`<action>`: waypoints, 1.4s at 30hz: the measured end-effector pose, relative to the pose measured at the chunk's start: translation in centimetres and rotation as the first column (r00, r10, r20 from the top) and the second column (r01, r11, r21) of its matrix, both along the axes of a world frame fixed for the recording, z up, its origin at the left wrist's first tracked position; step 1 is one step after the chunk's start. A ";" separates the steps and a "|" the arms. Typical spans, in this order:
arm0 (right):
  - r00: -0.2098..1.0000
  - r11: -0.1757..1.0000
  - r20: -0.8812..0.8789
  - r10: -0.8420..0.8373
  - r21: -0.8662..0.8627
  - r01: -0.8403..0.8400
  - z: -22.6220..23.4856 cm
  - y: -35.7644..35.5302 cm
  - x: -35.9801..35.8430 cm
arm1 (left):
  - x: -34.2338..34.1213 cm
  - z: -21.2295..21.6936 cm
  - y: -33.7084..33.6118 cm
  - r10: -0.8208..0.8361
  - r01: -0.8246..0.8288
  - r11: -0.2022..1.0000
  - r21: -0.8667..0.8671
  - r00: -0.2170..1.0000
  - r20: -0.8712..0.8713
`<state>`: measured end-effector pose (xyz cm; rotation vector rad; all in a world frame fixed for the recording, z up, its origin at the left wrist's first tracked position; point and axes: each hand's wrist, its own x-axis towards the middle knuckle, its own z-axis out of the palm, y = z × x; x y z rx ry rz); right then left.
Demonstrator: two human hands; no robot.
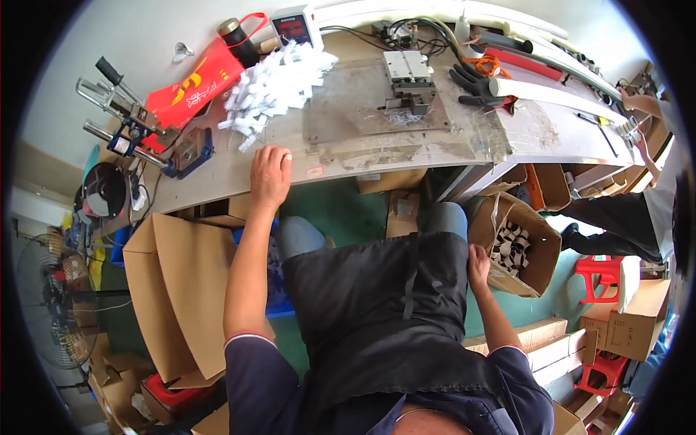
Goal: The recorder is assembling small white brushes by inserting bristles into plastic holders using a manual press jig in a workshop environment.
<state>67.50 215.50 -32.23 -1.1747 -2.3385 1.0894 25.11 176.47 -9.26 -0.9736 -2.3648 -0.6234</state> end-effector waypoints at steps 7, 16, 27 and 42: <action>0.979 0.881 0.117 -0.169 -0.427 0.203 -1.5 -1.1 3.5 | 0.0 -0.6 -1.3 0.005 -0.005 1.000 -0.006 1.000 0.000; 0.971 0.907 -0.111 -0.212 -0.393 0.153 2.3 -0.9 0.3 | -0.2 -0.5 -1.0 -0.016 0.017 0.999 0.027 0.999 -0.030; 0.945 0.991 -0.317 -0.081 -0.124 0.043 7.9 -0.4 -3.6 | -0.5 -0.5 0.4 -0.021 0.021 0.999 0.030 1.000 -0.020; 0.953 0.971 -0.296 0.056 0.239 0.017 10.3 -4.6 -4.4 | -0.7 -1.1 0.0 0.054 -0.049 0.997 -0.066 0.996 0.078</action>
